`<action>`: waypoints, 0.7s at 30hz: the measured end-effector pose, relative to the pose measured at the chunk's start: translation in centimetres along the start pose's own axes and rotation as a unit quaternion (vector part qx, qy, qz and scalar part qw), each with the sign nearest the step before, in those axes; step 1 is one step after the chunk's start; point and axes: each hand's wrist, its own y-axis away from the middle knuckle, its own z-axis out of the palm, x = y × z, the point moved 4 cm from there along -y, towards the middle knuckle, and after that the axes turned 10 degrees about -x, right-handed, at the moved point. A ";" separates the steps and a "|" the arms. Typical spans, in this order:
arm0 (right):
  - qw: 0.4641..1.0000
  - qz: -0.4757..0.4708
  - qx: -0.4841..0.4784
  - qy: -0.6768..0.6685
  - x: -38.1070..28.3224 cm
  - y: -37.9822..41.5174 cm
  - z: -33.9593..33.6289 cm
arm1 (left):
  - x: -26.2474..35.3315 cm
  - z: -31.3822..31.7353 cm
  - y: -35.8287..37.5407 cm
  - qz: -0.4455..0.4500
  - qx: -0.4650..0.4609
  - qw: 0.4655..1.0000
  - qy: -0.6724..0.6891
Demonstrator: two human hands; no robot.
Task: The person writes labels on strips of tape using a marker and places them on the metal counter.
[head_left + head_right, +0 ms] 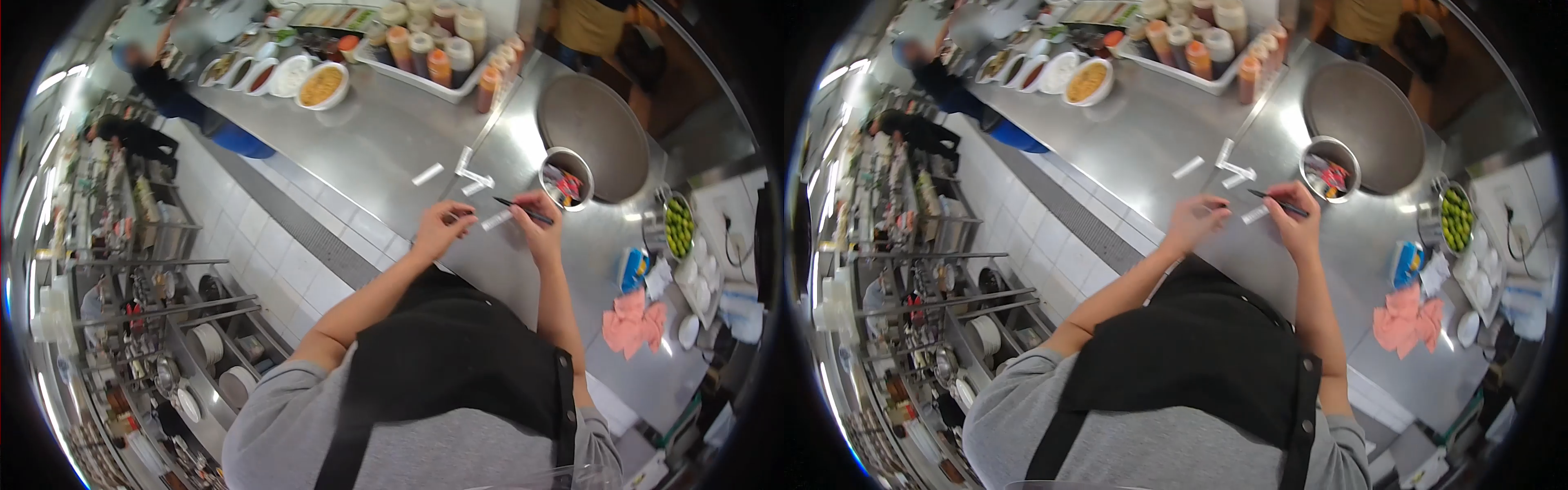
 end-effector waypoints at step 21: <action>0.969 0.085 -0.183 0.144 1.8 2.2 1.8 | 1.3 2.1 1.3 0.092 -0.107 0.979 -0.145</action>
